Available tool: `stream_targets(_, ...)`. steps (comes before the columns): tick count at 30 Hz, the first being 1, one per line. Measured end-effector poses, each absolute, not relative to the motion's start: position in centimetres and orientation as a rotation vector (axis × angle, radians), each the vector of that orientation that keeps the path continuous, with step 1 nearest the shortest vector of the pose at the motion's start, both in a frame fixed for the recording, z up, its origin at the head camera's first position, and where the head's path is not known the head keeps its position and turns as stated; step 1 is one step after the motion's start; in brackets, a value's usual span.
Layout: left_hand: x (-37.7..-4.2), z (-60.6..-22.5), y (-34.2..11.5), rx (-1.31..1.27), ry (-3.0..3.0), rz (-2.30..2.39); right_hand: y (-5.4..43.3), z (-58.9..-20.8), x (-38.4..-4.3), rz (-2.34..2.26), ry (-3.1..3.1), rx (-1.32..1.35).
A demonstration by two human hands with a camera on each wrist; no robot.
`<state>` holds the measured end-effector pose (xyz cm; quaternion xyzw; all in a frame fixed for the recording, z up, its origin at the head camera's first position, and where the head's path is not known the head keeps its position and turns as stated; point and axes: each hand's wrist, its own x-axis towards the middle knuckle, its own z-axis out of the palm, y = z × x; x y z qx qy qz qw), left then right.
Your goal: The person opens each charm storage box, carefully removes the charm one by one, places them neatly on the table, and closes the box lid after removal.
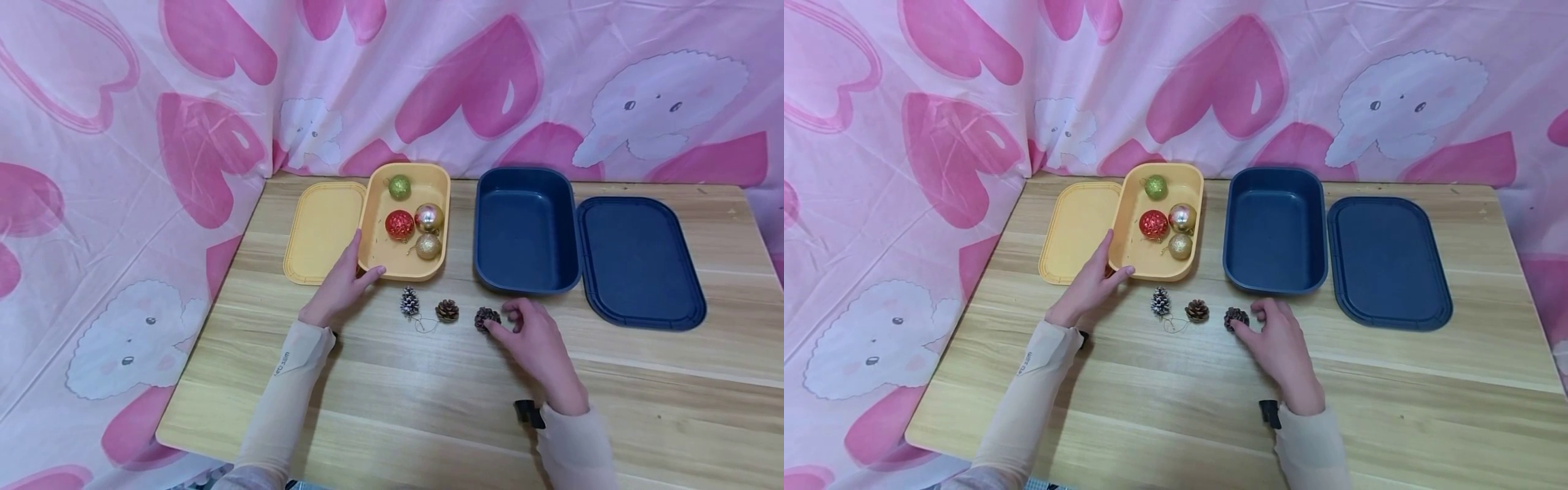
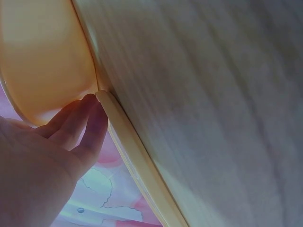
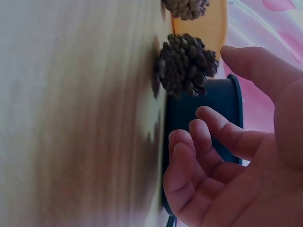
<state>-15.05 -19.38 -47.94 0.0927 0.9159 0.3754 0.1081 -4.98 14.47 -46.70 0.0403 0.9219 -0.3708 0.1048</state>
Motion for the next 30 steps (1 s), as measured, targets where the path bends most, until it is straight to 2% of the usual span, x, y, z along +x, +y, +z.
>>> stream_targets(10, -15.0, -48.0, -19.5, 0.29, 2.703, 1.094, 15.8, -44.8, -4.6, -1.136, 2.718, 0.194)
stream_targets(16, -14.9, -47.9, -19.5, 0.29, 2.699, 1.096, 16.8, -44.2, -4.7, -1.197, 2.935, 0.194)
stream_targets(25, -15.0, -48.0, -19.4, 0.298, 2.694, 1.091, 18.7, -44.7, -5.9, -1.356, 3.119, 0.433)
stream_targets(30, -15.0, -47.9, -19.6, 0.288, 2.696, 1.086, 19.2, -45.1, -6.5, -1.362, 3.071, 0.347)
